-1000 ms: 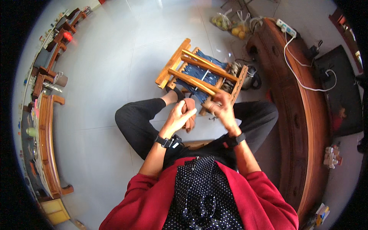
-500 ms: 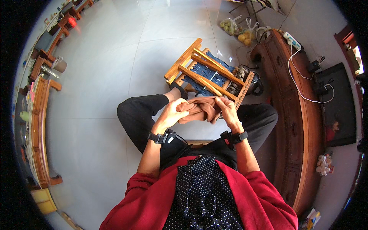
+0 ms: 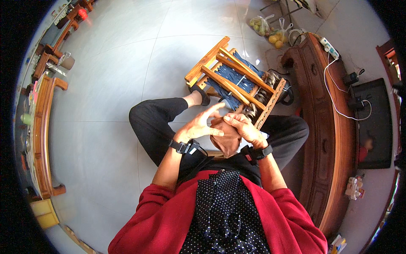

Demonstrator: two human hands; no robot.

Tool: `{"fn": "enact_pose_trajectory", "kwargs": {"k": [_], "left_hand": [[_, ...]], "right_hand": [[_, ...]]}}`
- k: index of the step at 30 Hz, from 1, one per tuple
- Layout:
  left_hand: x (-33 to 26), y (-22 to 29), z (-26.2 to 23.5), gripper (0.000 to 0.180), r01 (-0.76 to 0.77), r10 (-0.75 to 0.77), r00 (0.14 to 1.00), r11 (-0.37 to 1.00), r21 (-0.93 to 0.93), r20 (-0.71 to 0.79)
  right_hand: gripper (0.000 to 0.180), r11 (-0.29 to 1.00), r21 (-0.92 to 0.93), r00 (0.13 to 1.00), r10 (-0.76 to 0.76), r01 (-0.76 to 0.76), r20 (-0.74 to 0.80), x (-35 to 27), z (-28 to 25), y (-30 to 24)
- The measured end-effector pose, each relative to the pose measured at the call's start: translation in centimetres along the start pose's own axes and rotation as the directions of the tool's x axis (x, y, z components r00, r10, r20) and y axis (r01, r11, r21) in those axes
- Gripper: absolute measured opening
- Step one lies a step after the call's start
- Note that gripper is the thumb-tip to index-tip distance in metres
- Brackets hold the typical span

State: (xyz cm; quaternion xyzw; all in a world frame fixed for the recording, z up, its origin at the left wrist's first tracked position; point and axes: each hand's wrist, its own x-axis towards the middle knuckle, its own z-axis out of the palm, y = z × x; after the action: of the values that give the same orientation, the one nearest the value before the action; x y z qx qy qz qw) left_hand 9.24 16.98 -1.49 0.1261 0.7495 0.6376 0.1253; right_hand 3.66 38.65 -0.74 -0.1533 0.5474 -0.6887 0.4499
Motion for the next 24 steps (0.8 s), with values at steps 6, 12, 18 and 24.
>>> {"fn": "enact_pose_trajectory", "kwargs": {"k": [6, 12, 18, 24], "left_hand": [[0.1, 0.0, -0.1, 0.041, 0.247, -0.279, 0.959, 0.903, 0.352, 0.042], [0.2, -0.5, 0.3, 0.029, 0.141, -0.186, 0.982, 0.79, -0.597, -0.015], [0.6, -1.2, -0.4, 0.052, 0.09, -0.204, 0.972, 0.775, -0.625, -0.113], [0.2, -2.4, -1.2, 0.02, 0.2, -0.261, 0.963, 0.864, -0.462, -0.072]], "right_hand": [[0.023, 0.966, -0.26, 0.996, -0.009, -0.015, -0.09, 0.8, -2.9, -0.6], [0.032, 0.975, -0.211, 0.889, -0.16, 0.074, -0.428, 1.0, -4.3, 1.2], [0.065, 0.947, -0.274, 0.95, -0.232, 0.17, -0.211, 0.7, -1.9, 2.7], [0.067, 0.949, -0.315, 0.982, -0.051, -0.01, -0.182, 1.3, -0.2, 3.2]]}}
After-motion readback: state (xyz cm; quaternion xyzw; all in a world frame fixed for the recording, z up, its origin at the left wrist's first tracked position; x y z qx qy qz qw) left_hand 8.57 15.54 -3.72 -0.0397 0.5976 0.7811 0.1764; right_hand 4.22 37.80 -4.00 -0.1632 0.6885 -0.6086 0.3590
